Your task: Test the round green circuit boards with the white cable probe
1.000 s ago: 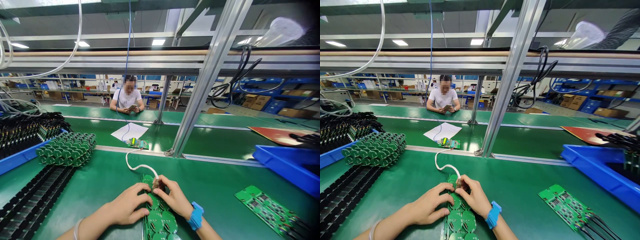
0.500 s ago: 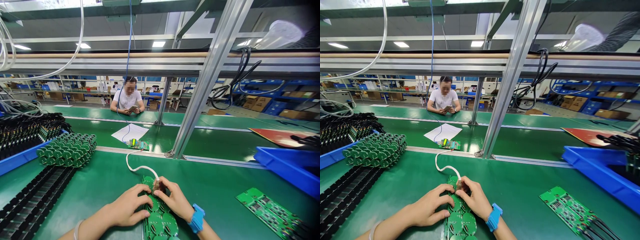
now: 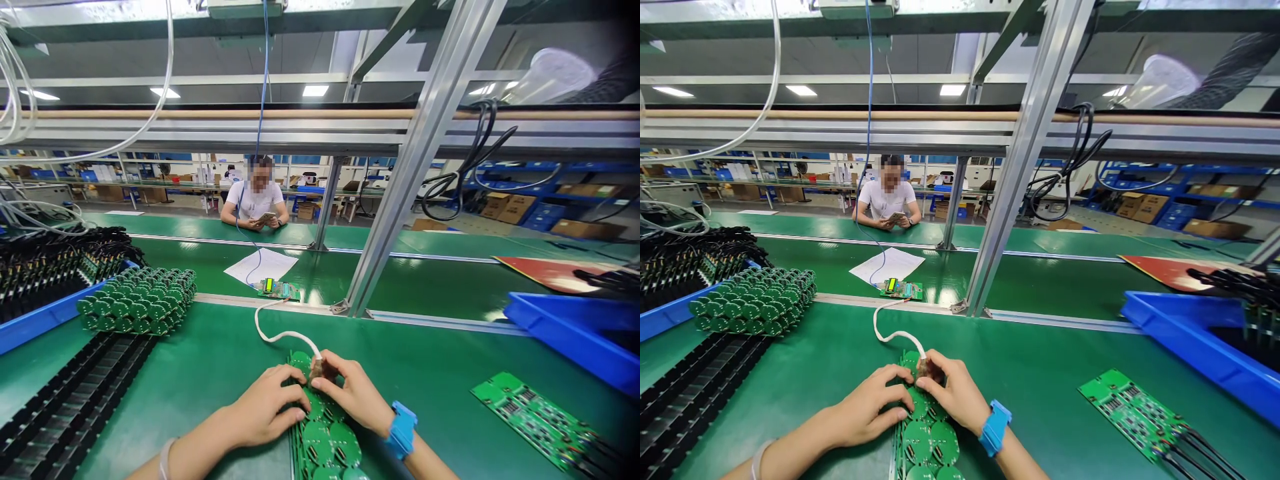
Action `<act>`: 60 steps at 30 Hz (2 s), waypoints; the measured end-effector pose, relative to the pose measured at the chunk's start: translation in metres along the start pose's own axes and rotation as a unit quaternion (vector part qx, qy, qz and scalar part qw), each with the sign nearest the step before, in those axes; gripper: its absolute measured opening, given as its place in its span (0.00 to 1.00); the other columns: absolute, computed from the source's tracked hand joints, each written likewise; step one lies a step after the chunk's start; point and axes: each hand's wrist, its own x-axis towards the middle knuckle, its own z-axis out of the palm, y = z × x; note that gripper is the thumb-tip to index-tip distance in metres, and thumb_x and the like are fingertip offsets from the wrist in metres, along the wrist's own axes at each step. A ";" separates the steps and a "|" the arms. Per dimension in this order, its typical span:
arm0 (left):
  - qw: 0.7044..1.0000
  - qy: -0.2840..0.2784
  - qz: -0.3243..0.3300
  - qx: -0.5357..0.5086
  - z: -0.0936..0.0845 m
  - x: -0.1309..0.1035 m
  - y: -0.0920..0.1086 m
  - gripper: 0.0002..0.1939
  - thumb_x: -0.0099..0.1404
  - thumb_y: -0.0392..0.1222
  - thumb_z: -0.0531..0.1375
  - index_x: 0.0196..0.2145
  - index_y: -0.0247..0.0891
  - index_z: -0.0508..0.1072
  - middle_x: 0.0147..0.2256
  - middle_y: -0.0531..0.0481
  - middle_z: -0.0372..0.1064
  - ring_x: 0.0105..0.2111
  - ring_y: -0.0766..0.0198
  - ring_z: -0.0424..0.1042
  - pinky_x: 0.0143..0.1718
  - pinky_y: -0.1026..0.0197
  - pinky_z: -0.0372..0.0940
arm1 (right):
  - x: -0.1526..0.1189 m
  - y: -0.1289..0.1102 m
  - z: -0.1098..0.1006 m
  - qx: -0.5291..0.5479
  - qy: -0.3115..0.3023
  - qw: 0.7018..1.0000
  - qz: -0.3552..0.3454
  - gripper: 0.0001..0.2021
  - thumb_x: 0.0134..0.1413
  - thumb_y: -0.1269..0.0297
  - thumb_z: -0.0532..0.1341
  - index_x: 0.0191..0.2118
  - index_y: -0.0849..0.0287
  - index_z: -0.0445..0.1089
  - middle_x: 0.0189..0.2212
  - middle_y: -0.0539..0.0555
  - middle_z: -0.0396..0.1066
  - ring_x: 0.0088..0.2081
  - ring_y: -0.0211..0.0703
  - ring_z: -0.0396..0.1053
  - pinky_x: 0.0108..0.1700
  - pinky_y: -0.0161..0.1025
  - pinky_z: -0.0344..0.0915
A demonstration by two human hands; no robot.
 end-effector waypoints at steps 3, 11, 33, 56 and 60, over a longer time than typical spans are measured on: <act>1.000 0.029 -0.002 -0.006 0.005 0.001 -0.001 0.08 0.64 0.33 0.64 0.40 0.43 0.73 0.49 0.49 0.65 0.52 0.57 0.65 0.56 0.56 0.58 | -0.001 -0.003 0.001 -0.016 0.004 1.000 0.002 0.04 0.57 0.63 0.60 0.33 0.57 0.69 0.26 0.48 0.69 0.28 0.40 0.64 0.32 0.34 0.60; 0.996 0.073 -0.042 -0.026 0.015 0.008 -0.005 0.06 0.58 0.36 0.70 0.32 0.41 0.76 0.46 0.50 0.69 0.48 0.58 0.68 0.52 0.57 0.60 | -0.012 0.000 0.009 -0.004 0.038 0.999 0.006 0.10 0.61 0.60 0.56 0.42 0.58 0.71 0.33 0.53 0.75 0.34 0.46 0.71 0.39 0.38 0.67; 0.995 0.072 -0.043 -0.046 0.012 0.007 -0.001 0.03 0.61 0.36 0.67 0.33 0.41 0.77 0.48 0.48 0.69 0.49 0.55 0.68 0.53 0.54 0.60 | -0.027 -0.015 -0.012 0.064 -0.069 0.995 0.020 0.06 0.55 0.63 0.64 0.32 0.58 0.67 0.25 0.48 0.70 0.28 0.39 0.65 0.33 0.34 0.65; 0.996 0.067 -0.039 -0.051 0.010 0.008 0.001 0.01 0.63 0.39 0.65 0.33 0.40 0.77 0.48 0.47 0.69 0.49 0.56 0.69 0.53 0.55 0.61 | -0.028 -0.020 -0.015 0.011 -0.093 0.996 -0.006 0.06 0.58 0.61 0.63 0.32 0.55 0.69 0.27 0.49 0.72 0.29 0.42 0.68 0.33 0.35 0.64; 0.996 0.065 -0.039 -0.051 0.008 0.008 0.003 0.03 0.64 0.41 0.64 0.33 0.40 0.77 0.48 0.46 0.69 0.49 0.55 0.69 0.53 0.54 0.61 | -0.030 -0.019 -0.015 -0.009 -0.096 0.995 -0.014 0.05 0.59 0.62 0.63 0.32 0.55 0.70 0.27 0.49 0.72 0.30 0.43 0.69 0.34 0.36 0.64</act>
